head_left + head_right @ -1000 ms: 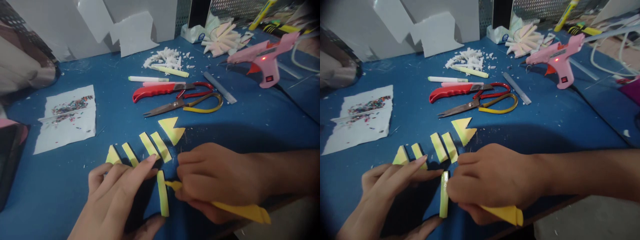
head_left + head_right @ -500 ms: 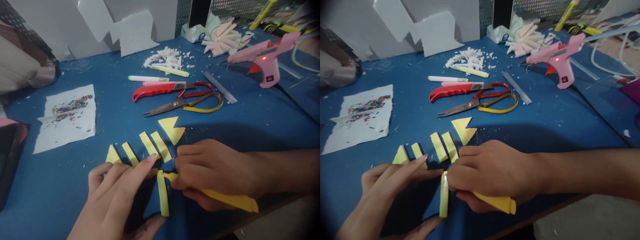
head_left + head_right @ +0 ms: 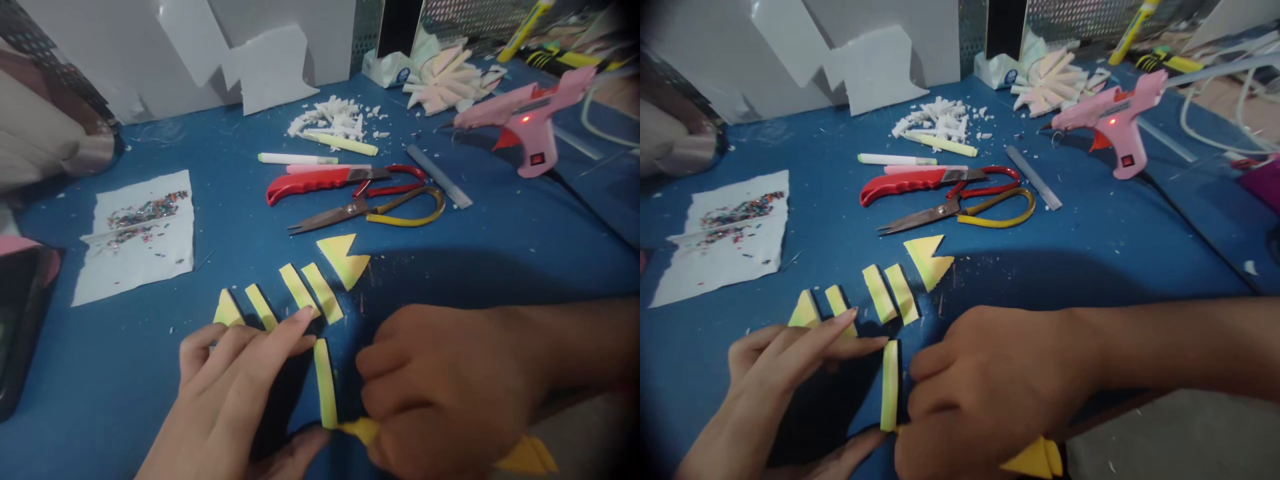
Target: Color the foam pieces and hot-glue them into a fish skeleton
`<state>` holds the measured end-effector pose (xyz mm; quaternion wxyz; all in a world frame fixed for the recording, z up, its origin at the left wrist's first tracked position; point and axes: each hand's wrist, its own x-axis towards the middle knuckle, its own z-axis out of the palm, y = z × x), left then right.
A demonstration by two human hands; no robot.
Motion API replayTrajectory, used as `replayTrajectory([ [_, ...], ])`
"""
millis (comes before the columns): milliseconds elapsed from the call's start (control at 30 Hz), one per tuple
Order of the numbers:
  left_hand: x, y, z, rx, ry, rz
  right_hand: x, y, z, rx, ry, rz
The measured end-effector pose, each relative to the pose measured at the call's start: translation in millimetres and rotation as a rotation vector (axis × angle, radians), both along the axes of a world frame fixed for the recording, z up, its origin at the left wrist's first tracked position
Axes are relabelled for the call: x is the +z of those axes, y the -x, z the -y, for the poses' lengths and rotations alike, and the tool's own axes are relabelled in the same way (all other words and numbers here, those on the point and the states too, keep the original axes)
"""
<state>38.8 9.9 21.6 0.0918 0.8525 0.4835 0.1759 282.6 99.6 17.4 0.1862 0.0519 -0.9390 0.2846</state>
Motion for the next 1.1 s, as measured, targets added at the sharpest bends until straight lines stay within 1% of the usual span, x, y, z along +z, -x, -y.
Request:
replayTrajectory([
  [67, 3.5, 1.1, -1.7, 0.017, -0.003, 0.005, -1.0, -1.2, -0.4, 0.032, 0.106, -0.1],
  [100, 6.1, 2.0, -3.7, 0.04, -0.017, 0.016, -1.1, -1.6, -0.5, -0.006, 0.183, -0.152],
  [167, 11.9, 4.8, -10.3, 0.132, -0.071, 0.026, -0.6, -2.0, -0.4, -0.111, 0.318, -0.232],
  [233, 16.8, 8.0, -18.8, 0.237, -0.122, 0.014, 0.3, -1.5, -0.1, -0.169, 0.362, -0.246],
  [300, 19.2, 10.5, -27.3, 0.273, -0.099, -0.003, 0.7, -0.6, 0.3, -0.173, 0.332, -0.24],
  [433, 17.7, 10.1, -39.7, 0.282, 0.015, -0.038, -0.5, 1.0, 0.2, -0.177, 0.285, -0.234],
  [600, 17.9, 6.5, -44.9, 0.282, 0.12, -0.051, -0.7, 1.5, -2.6, -0.173, 0.298, -0.25],
  [733, 23.2, 5.2, -46.1, 0.278, 0.127, -0.022, 0.5, 0.8, -3.4, -0.194, 0.331, -0.24],
  [867, 25.3, -0.6, -51.8, 0.26, 0.145, -0.023, 4.6, -1.8, -2.9, -0.279, 0.353, -0.237],
  [933, 23.3, -3.9, -55.5, 0.234, 0.158, -0.018, 8.1, -4.2, -3.7, -0.315, 0.432, -0.179],
  [1033, 18.4, -7.3, -58.0, 0.211, 0.146, 0.01, 12.9, -7.7, -7.3, -0.347, 0.627, -0.083],
  [1067, 17.1, -8.1, -57.3, 0.21, 0.14, 0.026, 14.2, -8.4, -9.2, -0.356, 0.651, -0.076],
  [1100, 16.0, -8.7, -55.8, 0.208, 0.135, 0.044, 15.1, -8.8, -11.3, -0.36, 0.643, -0.092],
])
